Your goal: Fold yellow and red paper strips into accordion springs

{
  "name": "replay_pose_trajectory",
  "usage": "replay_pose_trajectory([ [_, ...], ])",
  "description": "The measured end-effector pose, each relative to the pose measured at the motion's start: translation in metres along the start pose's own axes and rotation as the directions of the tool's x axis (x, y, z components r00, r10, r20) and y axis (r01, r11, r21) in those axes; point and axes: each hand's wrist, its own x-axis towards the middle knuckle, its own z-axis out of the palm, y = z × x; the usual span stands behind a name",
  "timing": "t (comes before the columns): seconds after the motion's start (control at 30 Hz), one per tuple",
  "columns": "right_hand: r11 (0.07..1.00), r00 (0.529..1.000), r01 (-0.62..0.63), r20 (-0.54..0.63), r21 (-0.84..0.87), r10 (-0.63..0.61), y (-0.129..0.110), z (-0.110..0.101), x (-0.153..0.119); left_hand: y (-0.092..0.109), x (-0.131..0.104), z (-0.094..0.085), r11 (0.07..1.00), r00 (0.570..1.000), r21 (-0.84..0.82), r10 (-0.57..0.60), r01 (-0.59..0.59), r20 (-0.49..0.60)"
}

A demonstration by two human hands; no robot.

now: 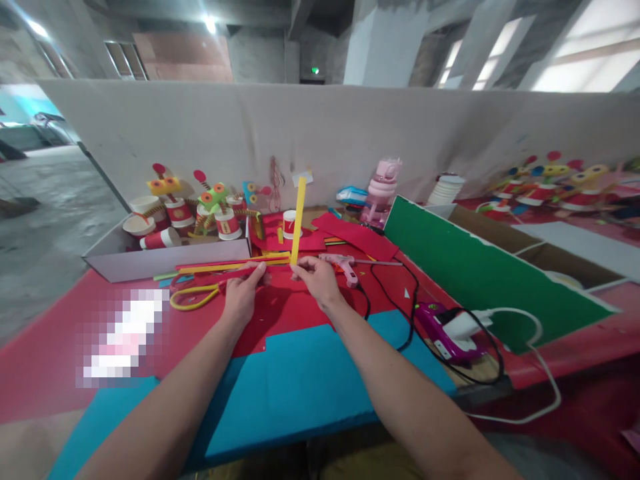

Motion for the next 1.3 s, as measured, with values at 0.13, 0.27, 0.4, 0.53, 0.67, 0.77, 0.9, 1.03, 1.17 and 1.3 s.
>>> replay_pose_trajectory([
  [0.13,1.000,0.999,-0.006,-0.049,0.025,0.008,-0.001,-0.009,0.005,0.005,0.009,-0.008,0.998,0.998,-0.059,-0.003,-0.001,-0.066],
  [0.27,0.999,0.997,0.009,-0.073,0.033,-0.007,-0.001,-0.013,0.008,0.009,0.017,-0.015,0.994,0.993,-0.112,0.000,-0.013,-0.118],
  [0.4,0.999,0.996,0.011,-0.091,0.035,-0.007,-0.001,-0.015,0.009,0.016,0.023,-0.021,0.986,0.983,-0.152,0.043,-0.070,-0.176],
  [0.53,0.999,0.994,-0.002,-0.111,0.034,0.006,-0.003,-0.015,0.010,0.021,0.030,-0.030,0.981,0.970,-0.148,0.089,-0.125,-0.226],
  [0.67,0.995,0.988,-0.008,-0.155,0.102,0.024,-0.004,-0.016,0.011,0.022,0.037,-0.041,0.978,0.957,-0.145,0.104,-0.148,-0.271],
  [0.77,0.964,0.975,-0.015,-0.208,0.266,0.073,-0.004,-0.019,0.013,0.021,0.037,-0.043,0.978,0.954,-0.151,0.095,-0.142,-0.285],
  [0.9,0.887,0.982,-0.111,-0.088,0.448,0.168,-0.005,-0.013,0.010,0.016,0.023,-0.027,0.994,0.986,-0.047,0.091,-0.099,-0.137],
  [1.03,0.870,0.978,-0.195,0.027,0.452,0.206,-0.001,0.002,0.001,0.006,0.005,-0.006,0.999,0.993,0.052,0.009,-0.016,0.122],
  [1.17,0.909,0.980,-0.198,0.043,0.368,0.196,0.008,0.012,-0.005,0.000,-0.004,0.002,0.987,0.951,0.121,-0.137,0.106,0.279],
  [1.3,0.927,0.983,-0.182,0.079,0.327,0.165,0.012,0.015,-0.008,-0.001,-0.005,0.002,0.987,0.942,0.120,-0.142,0.110,0.303],
])
